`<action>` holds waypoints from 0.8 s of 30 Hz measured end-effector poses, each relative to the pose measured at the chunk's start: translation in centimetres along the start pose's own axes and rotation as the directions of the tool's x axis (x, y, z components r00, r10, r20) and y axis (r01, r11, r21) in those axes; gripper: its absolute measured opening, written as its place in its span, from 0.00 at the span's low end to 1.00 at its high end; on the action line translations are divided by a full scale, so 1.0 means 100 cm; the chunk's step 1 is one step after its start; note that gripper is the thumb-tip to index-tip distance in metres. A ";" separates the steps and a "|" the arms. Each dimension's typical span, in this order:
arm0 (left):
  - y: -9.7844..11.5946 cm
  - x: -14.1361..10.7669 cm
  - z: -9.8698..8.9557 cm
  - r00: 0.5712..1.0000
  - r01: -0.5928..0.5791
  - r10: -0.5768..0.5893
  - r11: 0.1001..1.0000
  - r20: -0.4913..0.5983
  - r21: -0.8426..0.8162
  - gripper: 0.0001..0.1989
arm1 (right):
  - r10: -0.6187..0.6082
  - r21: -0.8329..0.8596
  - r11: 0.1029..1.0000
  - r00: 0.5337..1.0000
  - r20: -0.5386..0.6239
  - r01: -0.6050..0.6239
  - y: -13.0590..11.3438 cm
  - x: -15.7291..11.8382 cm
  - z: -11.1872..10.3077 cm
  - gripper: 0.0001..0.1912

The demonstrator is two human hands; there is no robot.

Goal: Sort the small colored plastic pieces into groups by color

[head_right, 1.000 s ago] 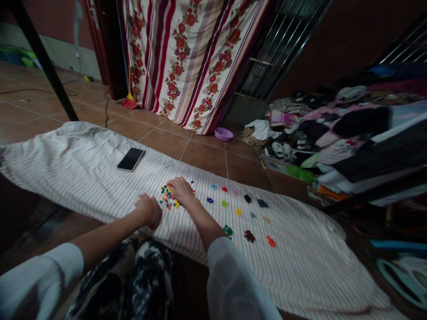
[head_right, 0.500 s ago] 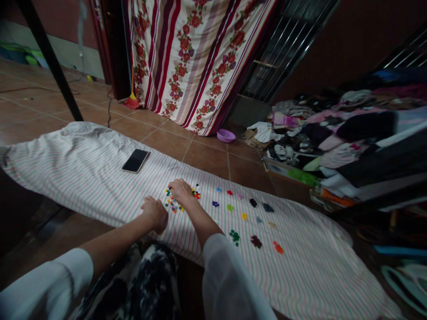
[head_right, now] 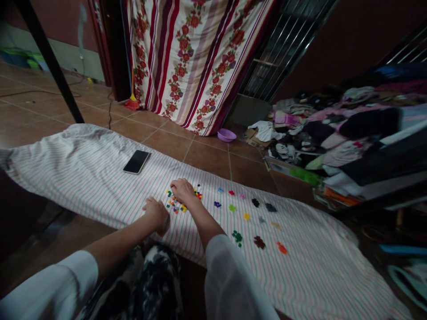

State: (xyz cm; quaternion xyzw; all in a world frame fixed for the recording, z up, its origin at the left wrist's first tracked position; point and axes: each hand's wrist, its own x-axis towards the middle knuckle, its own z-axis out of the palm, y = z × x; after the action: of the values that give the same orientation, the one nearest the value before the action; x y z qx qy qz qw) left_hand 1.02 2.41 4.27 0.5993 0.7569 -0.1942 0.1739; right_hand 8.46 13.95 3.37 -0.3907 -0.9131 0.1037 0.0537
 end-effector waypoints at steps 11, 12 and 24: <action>-0.002 -0.009 -0.009 1.000 -0.008 0.008 1.000 0.016 0.030 0.58 | 0.111 0.095 0.990 0.993 -0.038 -0.107 0.007 -0.006 0.005 0.14; -0.002 -0.009 -0.009 1.000 -0.001 0.000 0.999 0.025 0.051 0.58 | 0.119 0.099 0.988 0.992 -0.033 -0.116 0.007 -0.008 0.004 0.14; -0.005 -0.001 0.006 0.998 -0.022 0.024 0.999 -0.052 0.038 0.57 | 0.263 0.433 0.890 0.935 -0.236 -0.141 0.029 -0.035 -0.004 0.11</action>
State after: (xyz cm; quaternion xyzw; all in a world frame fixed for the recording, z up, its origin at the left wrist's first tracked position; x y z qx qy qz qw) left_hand 0.58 1.96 3.88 0.6159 0.7505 -0.1908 0.1450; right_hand 12.99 13.44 2.99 -0.4755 -0.8071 0.2393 0.2554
